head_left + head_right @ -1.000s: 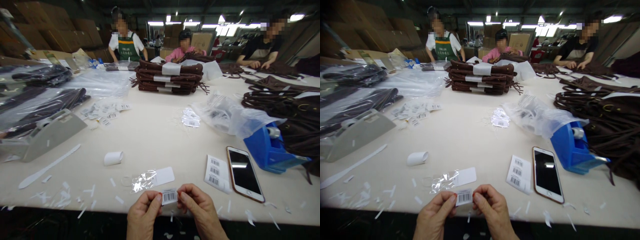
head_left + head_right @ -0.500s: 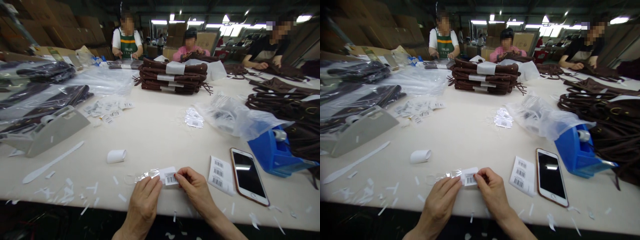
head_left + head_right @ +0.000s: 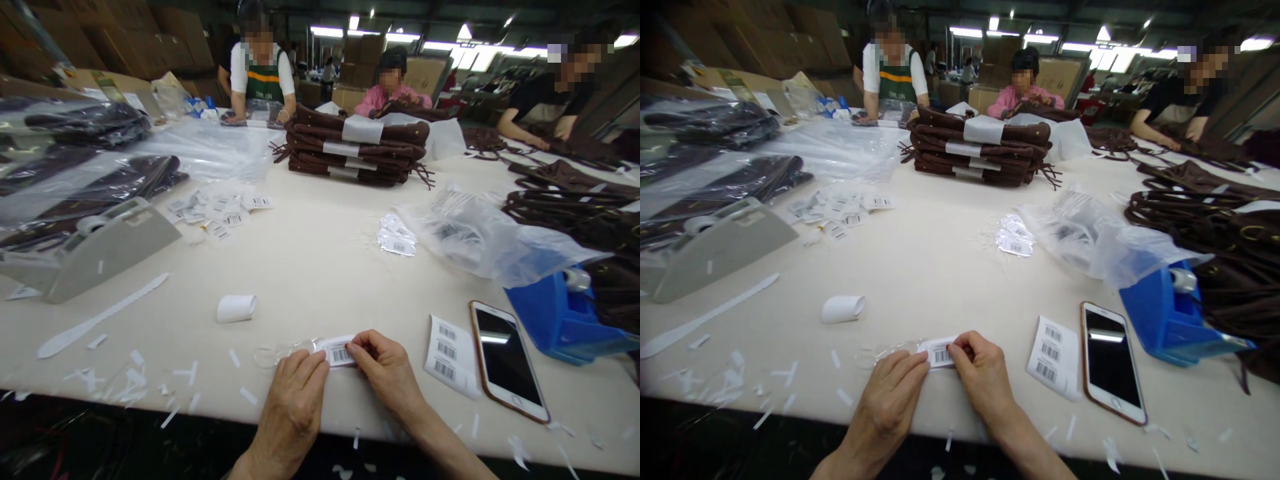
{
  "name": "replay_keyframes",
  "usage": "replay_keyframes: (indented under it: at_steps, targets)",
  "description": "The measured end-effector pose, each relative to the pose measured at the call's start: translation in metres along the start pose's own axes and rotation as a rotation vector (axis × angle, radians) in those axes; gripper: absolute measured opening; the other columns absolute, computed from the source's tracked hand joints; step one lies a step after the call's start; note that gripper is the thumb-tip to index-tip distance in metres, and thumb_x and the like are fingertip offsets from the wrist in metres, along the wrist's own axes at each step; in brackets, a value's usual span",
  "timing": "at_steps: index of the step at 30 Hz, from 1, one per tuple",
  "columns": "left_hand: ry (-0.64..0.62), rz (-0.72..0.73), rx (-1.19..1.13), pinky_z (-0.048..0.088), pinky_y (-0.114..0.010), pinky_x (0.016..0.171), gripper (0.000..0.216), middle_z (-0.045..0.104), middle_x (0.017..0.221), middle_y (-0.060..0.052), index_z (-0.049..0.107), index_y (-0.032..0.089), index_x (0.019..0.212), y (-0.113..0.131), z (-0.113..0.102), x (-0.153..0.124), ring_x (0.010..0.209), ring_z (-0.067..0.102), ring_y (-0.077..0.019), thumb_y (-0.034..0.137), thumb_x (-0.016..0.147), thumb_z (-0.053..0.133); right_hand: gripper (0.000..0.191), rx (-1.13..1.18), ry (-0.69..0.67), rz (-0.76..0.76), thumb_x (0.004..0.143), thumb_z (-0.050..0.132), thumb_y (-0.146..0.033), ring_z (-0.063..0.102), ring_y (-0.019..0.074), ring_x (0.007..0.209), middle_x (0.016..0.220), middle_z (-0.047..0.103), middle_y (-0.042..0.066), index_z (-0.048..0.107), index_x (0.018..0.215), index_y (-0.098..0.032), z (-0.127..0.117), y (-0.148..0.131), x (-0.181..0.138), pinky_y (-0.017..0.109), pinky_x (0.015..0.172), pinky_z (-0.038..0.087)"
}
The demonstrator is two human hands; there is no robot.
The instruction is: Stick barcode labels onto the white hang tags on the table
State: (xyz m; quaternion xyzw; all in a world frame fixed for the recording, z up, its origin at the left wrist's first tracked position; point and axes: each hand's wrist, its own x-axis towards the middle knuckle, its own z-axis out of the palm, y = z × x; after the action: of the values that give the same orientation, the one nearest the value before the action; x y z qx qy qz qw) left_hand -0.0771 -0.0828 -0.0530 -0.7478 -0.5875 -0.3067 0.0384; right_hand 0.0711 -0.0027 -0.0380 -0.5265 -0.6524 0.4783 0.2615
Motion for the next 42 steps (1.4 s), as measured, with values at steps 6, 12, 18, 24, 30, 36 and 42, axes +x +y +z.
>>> replay_keyframes:
  at_steps: [6,12,18,24,30,36,42]
  targets:
    - [-0.047,-0.032,-0.013,0.044,-0.037,0.081,0.023,0.061,0.099,-0.007,0.057,0.014,0.094,-0.003,0.003,-0.004,0.093,0.048,-0.0197,0.005,0.076,0.045,0.019,-0.010,-0.009,0.003,0.076,0.050,-0.032,0.046,0.0106,0.052,0.056,0.053,-0.002,0.057,0.067,-0.017,0.000,0.001,0.001,0.021,0.049,0.035]
    - [-0.045,-0.040,-0.014,0.044,-0.037,0.080,0.024,0.061,0.099,-0.007,0.057,0.015,0.094,-0.002,0.002,-0.003,0.093,0.048,-0.0198,0.005,0.077,0.044,0.020,-0.024,0.001,-0.014,0.076,0.050,-0.033,0.048,0.0111,0.053,0.057,0.055,-0.001,0.057,0.067,-0.017,0.000,-0.002,-0.001,0.021,0.049,0.036]
    - [-0.015,-0.020,0.009,0.043,-0.037,0.080,0.026,0.061,0.097,-0.007,0.056,0.013,0.098,0.000,0.001,-0.001,0.091,0.048,-0.0201,0.005,0.078,0.043,0.019,-0.084,0.020,-0.043,0.077,0.049,-0.032,0.051,0.0123,0.055,0.059,0.057,-0.001,0.057,0.067,-0.018,0.001,0.000,0.000,0.022,0.054,0.038]
    - [-0.092,0.015,0.075,0.043,-0.040,0.076,0.032,0.059,0.101,-0.010,0.055,0.011,0.106,0.001,0.001,0.000,0.092,0.046,-0.0243,0.007,0.078,0.039,0.016,-0.227,0.042,-0.081,0.079,0.048,-0.028,0.054,0.0125,0.057,0.061,0.059,-0.001,0.056,0.069,-0.019,0.002,-0.003,-0.002,0.022,0.056,0.039]
    - [-0.071,0.049,0.121,0.041,-0.042,0.077,0.034,0.058,0.102,-0.012,0.055,0.009,0.105,0.001,0.004,-0.001,0.095,0.044,-0.0259,0.004,0.077,0.037,0.013,-0.513,0.137,-0.244,0.080,0.043,-0.022,0.056,0.0143,0.056,0.064,0.059,0.003,0.055,0.077,-0.016,0.009,-0.002,-0.005,0.024,0.055,0.042]
    - [-0.062,0.037,0.124,0.039,-0.041,0.079,0.034,0.058,0.103,-0.011,0.055,0.010,0.105,0.002,0.004,-0.002,0.096,0.045,-0.0251,0.004,0.078,0.035,0.021,-0.666,0.264,-0.537,0.082,0.038,-0.018,0.057,0.0186,0.073,0.080,0.062,0.008,0.056,0.093,-0.015,0.011,0.003,-0.012,0.030,0.065,0.046]
    - [-0.042,0.015,0.098,0.039,-0.039,0.081,0.031,0.060,0.099,-0.008,0.056,0.013,0.102,0.002,0.004,-0.001,0.094,0.047,-0.0226,0.006,0.078,0.038,0.031,-0.800,0.243,-0.763,0.083,0.041,-0.019,0.048,0.0239,0.108,0.109,0.061,0.009,0.054,0.111,-0.015,0.018,0.008,-0.032,0.045,0.097,0.030]
